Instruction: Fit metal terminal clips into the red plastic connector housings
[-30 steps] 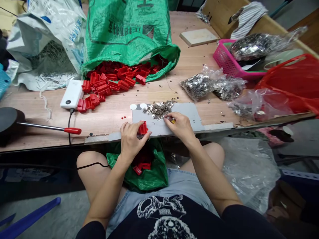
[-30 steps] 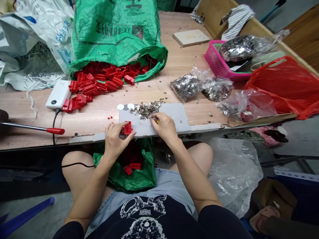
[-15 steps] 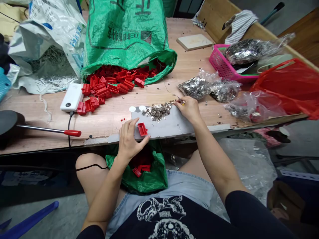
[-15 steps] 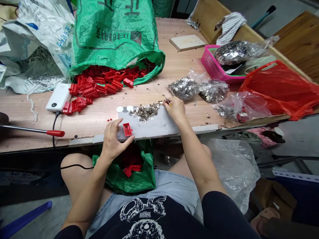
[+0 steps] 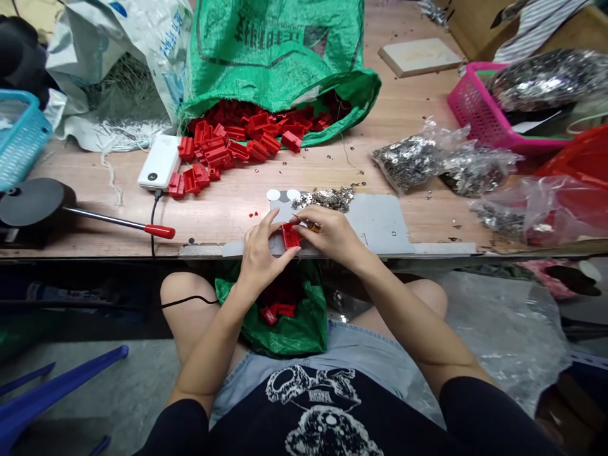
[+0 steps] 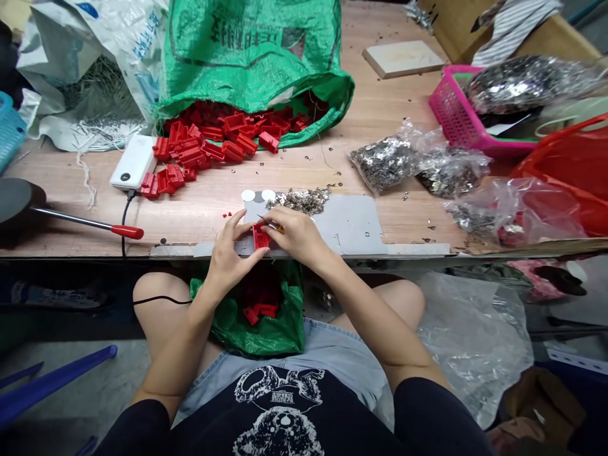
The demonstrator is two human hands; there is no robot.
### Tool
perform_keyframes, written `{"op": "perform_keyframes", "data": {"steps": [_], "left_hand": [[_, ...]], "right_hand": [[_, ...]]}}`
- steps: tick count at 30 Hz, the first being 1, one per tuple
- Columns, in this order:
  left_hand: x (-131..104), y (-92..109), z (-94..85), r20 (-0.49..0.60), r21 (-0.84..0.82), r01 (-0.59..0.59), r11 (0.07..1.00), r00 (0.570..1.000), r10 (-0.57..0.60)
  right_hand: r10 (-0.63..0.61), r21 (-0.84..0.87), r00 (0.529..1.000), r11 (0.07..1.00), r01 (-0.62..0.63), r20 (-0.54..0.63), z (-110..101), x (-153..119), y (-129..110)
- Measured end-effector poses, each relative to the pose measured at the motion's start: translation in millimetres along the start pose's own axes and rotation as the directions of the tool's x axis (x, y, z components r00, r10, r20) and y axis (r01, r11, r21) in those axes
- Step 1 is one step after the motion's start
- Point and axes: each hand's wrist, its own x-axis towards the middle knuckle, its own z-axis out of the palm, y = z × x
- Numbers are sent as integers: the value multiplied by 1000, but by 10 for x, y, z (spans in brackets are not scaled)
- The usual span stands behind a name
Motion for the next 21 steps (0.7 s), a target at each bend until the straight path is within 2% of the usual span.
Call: {"op": "perform_keyframes", "data": {"steps": [7,12,18,21], "left_hand": [[-12,-14,-5,1,5,-6,1000,1000,6],[-9,-25,-2,2,9,-6,1000,1000,6],[-3,-19,6,-20,26,2,1000,1000,-2],[1,-3,6,-37,28,12,1000,999,-10]], "right_hand": [[-48,-84,999,995,48,6,104,23,58],[-53,-93,998,994,55,32,61,15,109],[-65,68,983,996,54,170,-90,-13,236],[-58,101,991,994,46,122,-33,-56,237]]}}
